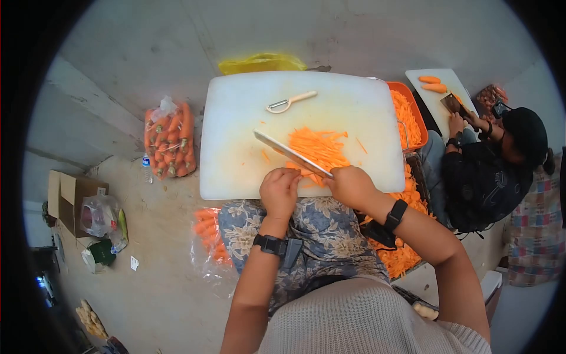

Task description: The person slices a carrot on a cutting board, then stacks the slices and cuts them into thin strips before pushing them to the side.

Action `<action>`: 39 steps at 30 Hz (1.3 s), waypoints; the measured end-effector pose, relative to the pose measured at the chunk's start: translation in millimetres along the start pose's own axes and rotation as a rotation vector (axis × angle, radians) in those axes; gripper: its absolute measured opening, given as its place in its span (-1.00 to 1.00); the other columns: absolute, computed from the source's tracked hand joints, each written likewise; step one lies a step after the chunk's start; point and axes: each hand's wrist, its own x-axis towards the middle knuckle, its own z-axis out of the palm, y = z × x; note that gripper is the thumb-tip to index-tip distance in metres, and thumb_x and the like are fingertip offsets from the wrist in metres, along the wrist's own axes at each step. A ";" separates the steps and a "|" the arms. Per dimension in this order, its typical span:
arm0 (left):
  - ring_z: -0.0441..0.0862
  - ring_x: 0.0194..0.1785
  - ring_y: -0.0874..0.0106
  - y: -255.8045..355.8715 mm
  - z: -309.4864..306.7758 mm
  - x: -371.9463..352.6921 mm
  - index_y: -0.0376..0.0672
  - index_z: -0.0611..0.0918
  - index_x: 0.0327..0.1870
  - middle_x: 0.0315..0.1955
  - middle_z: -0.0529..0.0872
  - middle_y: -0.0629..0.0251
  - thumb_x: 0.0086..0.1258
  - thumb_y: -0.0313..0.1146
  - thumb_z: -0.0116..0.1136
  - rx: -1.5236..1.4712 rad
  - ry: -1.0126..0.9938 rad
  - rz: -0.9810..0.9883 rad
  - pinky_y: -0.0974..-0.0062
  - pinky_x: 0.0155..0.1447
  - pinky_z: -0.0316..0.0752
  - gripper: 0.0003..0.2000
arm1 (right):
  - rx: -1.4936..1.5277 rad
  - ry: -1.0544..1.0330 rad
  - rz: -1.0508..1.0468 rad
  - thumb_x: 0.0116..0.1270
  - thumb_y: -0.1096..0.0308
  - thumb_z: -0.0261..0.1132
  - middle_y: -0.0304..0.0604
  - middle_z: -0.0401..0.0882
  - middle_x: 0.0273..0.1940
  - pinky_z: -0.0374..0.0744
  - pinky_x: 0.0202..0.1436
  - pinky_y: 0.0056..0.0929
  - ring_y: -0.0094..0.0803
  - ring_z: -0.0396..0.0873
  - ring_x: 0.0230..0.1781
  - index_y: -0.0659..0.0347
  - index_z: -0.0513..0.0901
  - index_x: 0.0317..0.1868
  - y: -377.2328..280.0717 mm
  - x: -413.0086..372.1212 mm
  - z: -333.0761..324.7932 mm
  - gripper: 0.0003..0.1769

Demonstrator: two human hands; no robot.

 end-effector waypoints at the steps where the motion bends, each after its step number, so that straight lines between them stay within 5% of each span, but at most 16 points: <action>1: 0.66 -0.27 0.26 -2.3 -1.1 -1.5 -0.16 0.74 -0.38 -0.39 0.72 0.26 0.08 -0.48 0.37 0.003 0.008 0.012 0.37 -0.16 0.55 -0.91 | 0.057 0.015 0.008 0.33 0.22 0.23 0.13 0.62 -0.51 0.58 -0.31 -0.08 0.06 0.64 -0.44 0.30 0.65 -0.43 4.8 0.7 -1.1 -0.70; 6: 0.67 -0.25 0.25 -6.5 1.7 -3.0 -0.17 0.74 -0.38 -0.37 0.72 0.24 0.10 -0.50 0.35 -0.029 0.007 0.044 0.36 -0.15 0.56 -0.93 | 0.076 0.066 0.004 0.33 0.17 0.25 0.16 0.61 -0.49 0.57 -0.32 -0.06 0.08 0.62 -0.43 0.31 0.63 -0.46 5.3 -16.3 -14.0 -0.65; 24: 0.65 -0.29 0.23 -2.4 -2.1 1.1 -0.16 0.73 -0.40 -0.42 0.70 0.26 0.06 -0.54 0.33 0.007 -0.051 0.045 0.35 -0.18 0.55 -0.91 | -0.090 -0.268 0.025 0.29 0.27 0.26 0.14 0.63 -0.45 0.59 -0.28 -0.10 0.05 0.65 -0.38 0.34 0.68 -0.41 -7.0 -9.7 -21.7 -0.73; 29: 0.66 -0.29 0.23 -1.8 1.2 0.2 -0.16 0.74 -0.40 -0.43 0.70 0.24 0.07 -0.54 0.33 0.001 -0.039 0.038 0.35 -0.18 0.55 -0.92 | 0.103 0.041 0.027 0.35 0.21 0.23 0.18 0.58 -0.53 0.54 -0.34 -0.05 0.09 0.58 -0.48 0.36 0.63 -0.41 5.1 -1.2 9.6 -0.66; 39: 0.64 -0.27 0.21 -5.8 2.7 -2.7 -0.15 0.72 -0.42 -0.43 0.69 0.26 0.09 -0.51 0.29 -0.053 -0.014 0.047 0.30 -0.16 0.53 -0.95 | 0.059 0.080 0.001 0.33 0.19 0.23 0.15 0.61 -0.51 0.56 -0.32 -0.04 0.08 0.61 -0.46 0.31 0.64 -0.45 -7.5 -24.9 -19.8 -0.67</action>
